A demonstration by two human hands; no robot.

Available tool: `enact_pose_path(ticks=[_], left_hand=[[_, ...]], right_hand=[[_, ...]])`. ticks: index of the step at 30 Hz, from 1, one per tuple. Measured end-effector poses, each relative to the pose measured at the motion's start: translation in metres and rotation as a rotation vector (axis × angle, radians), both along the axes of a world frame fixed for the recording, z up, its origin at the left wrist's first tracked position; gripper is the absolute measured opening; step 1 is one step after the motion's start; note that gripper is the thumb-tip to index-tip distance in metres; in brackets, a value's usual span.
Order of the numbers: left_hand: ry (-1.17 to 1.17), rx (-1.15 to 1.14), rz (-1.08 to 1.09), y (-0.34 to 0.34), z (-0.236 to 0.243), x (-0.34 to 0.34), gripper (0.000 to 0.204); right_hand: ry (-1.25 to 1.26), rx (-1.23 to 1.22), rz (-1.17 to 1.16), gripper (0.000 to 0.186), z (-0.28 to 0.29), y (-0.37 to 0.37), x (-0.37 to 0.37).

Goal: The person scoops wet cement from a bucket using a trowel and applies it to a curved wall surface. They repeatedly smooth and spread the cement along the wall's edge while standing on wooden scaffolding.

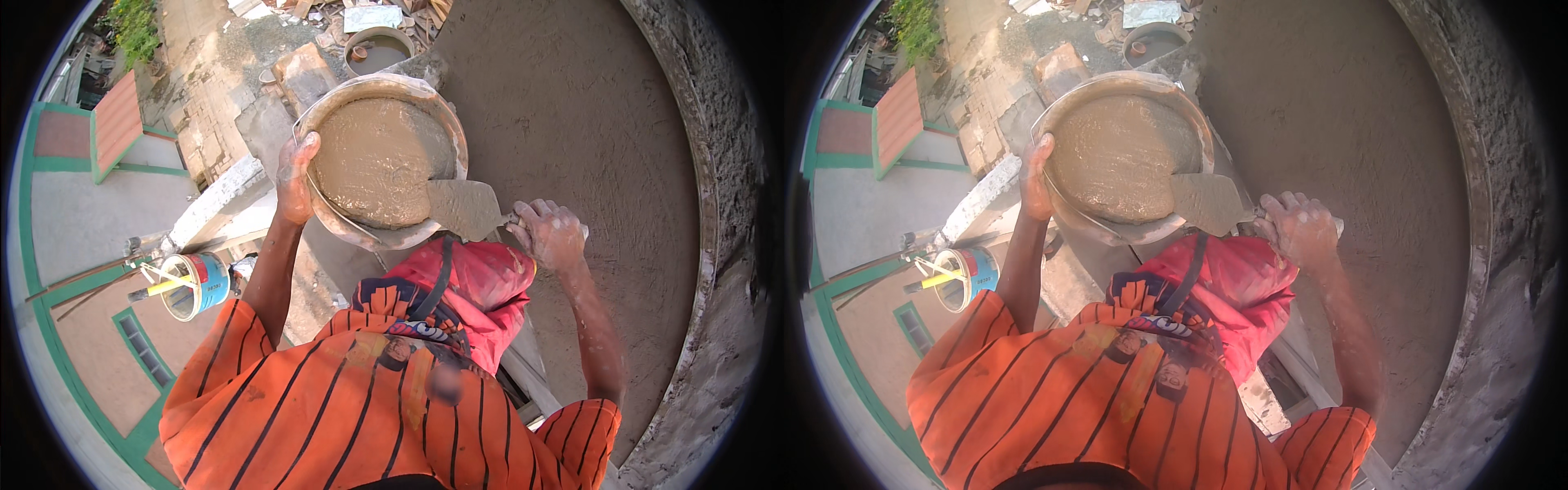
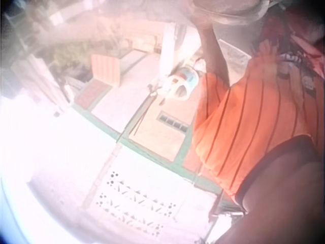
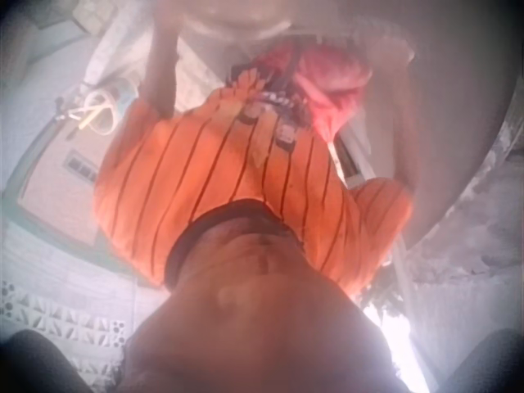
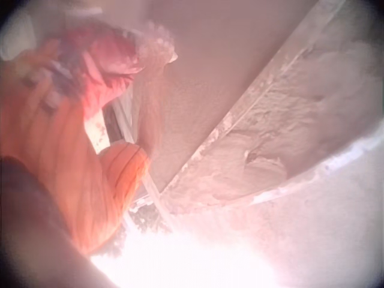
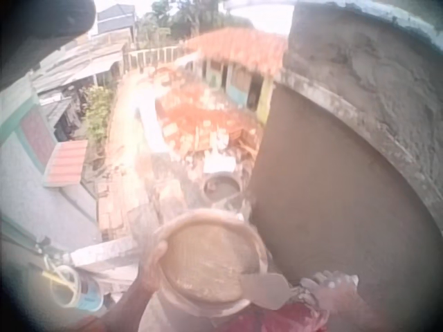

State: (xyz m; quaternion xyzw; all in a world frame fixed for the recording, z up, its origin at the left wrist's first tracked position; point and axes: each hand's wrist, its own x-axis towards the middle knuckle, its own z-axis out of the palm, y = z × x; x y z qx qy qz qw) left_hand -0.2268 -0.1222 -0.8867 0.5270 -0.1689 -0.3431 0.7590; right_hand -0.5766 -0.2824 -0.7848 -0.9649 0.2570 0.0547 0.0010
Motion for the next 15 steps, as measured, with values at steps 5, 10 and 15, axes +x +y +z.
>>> enact_pose_path(ticks=[5, 10, 15], left_hand=[[-0.128, -0.058, -0.207, -0.023, 0.052, -0.027, 0.041], [-0.100, 0.012, -0.175, -0.030, 0.047, -0.022, 0.041], [-0.058, 0.002, -0.202, -0.026, 0.056, -0.020, 0.041]], right_hand=[[-0.209, 0.270, -0.144, 0.032, -0.050, 0.041, 0.029], [-0.415, 0.467, -0.337, 0.036, -0.075, 0.070, 0.050], [-0.525, 0.518, -0.389, 0.038, -0.095, 0.071, 0.047]])
